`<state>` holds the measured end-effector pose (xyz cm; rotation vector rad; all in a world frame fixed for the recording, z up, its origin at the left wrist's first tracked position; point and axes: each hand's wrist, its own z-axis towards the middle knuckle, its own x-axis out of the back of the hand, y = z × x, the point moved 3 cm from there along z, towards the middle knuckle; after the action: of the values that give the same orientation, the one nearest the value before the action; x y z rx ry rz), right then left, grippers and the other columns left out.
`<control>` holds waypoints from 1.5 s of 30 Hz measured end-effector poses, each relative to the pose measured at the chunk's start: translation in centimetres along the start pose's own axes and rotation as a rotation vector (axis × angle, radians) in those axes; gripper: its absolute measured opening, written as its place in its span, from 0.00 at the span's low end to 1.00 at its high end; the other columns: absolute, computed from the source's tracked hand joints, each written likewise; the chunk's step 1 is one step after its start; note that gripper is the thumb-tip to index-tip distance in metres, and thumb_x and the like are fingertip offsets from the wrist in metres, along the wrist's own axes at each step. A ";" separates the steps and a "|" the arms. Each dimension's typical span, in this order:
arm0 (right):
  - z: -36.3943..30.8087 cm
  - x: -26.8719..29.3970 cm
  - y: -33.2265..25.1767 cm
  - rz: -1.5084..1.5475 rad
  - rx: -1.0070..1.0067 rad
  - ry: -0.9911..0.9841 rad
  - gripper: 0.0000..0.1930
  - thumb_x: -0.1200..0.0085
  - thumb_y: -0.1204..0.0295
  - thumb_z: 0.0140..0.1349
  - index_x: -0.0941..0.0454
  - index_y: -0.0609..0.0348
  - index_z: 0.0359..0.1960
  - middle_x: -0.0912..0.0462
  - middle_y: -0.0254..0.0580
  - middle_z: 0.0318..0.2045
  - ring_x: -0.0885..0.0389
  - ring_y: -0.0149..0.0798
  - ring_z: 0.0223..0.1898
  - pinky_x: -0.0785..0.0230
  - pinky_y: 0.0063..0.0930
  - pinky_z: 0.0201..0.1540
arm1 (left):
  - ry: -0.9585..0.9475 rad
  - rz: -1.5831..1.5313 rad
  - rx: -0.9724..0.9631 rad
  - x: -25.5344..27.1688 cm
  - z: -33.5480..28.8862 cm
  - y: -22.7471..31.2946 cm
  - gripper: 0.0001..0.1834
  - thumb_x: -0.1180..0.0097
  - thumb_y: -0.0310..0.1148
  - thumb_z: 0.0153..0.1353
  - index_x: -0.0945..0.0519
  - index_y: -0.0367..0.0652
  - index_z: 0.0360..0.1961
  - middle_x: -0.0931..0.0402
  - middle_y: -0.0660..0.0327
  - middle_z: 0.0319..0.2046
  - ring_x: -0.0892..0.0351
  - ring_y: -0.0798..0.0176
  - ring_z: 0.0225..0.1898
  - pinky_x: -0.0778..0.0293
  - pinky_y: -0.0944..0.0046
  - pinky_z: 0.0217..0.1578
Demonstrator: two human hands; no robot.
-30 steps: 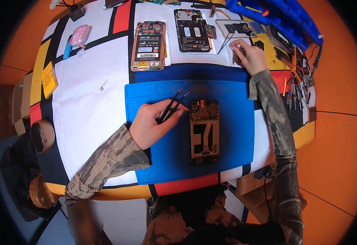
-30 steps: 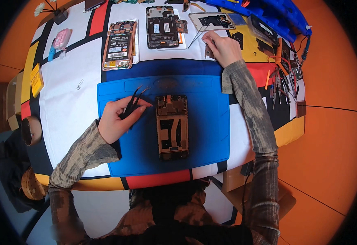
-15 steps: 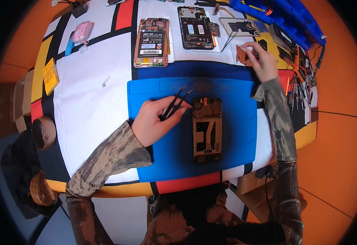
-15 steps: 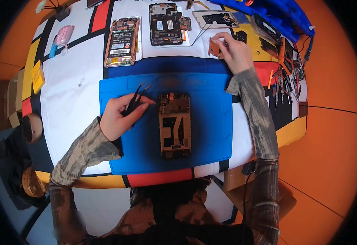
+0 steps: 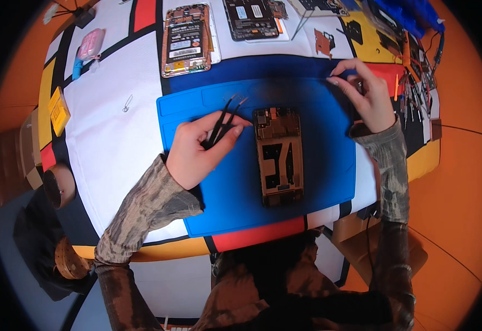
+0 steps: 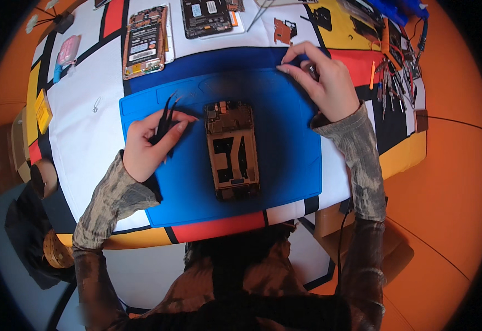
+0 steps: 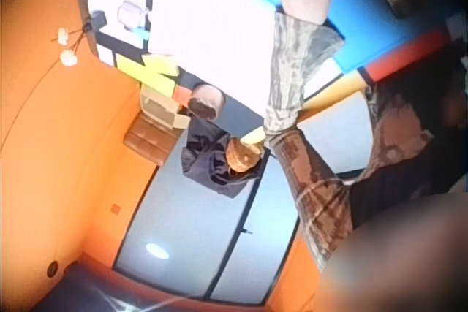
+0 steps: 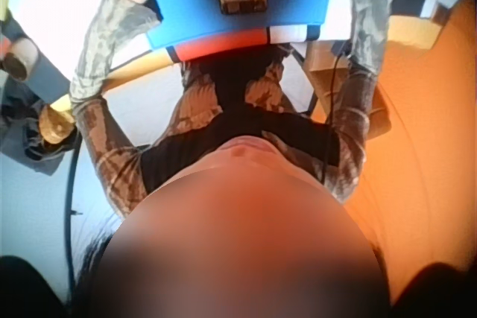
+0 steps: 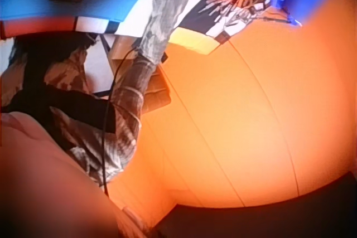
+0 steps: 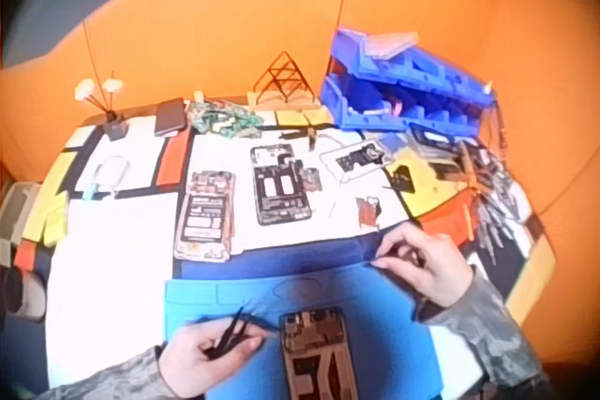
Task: The person disassembles a smartphone on a blue mat, using a screwdriver and tweezers to remove screws and internal components. They place removed parts on the workbench and continue to separate the motherboard and other modules.
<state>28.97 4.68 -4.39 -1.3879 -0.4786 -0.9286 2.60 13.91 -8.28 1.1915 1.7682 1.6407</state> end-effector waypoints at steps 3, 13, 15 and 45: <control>-0.3 0.3 -0.8 0.202 -0.032 0.063 0.07 0.46 0.74 0.58 0.30 0.59 0.36 0.29 0.25 0.15 0.40 0.17 0.15 0.51 0.13 0.17 | 0.015 -0.027 0.030 -0.1 0.0 0.0 0.08 0.50 0.28 0.60 0.22 0.39 0.39 0.34 0.72 0.13 0.39 0.82 0.13 0.46 0.77 0.14; -3.2 -1.8 -2.1 0.539 0.175 0.551 0.09 0.48 0.78 0.59 0.31 0.66 0.39 0.22 0.36 0.22 0.26 0.21 0.17 0.39 0.10 0.16 | 0.039 -0.126 0.040 0.0 0.1 0.1 0.12 0.53 0.33 0.63 0.22 0.36 0.40 0.23 0.66 0.23 0.35 0.80 0.14 0.38 0.79 0.15; -3.9 -2.5 -1.8 0.473 0.242 0.511 0.11 0.46 0.79 0.57 0.32 0.64 0.40 0.21 0.39 0.25 0.23 0.24 0.20 0.33 0.12 0.19 | 0.062 -0.148 0.025 0.1 0.1 0.1 0.12 0.54 0.33 0.64 0.23 0.35 0.41 0.24 0.66 0.22 0.35 0.80 0.13 0.38 0.79 0.15; -5.8 -3.6 -1.9 0.491 0.435 0.136 0.04 0.53 0.84 0.57 0.29 0.71 0.34 0.20 0.52 0.25 0.19 0.38 0.27 0.26 0.24 0.28 | 0.008 -0.029 0.035 0.1 0.0 0.0 0.09 0.51 0.27 0.60 0.21 0.36 0.38 0.32 0.70 0.12 0.37 0.81 0.13 0.44 0.79 0.15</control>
<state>24.08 0.21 -7.00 -0.9712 -0.2020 -0.4745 2.59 13.98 -8.23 1.1709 1.8180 1.6068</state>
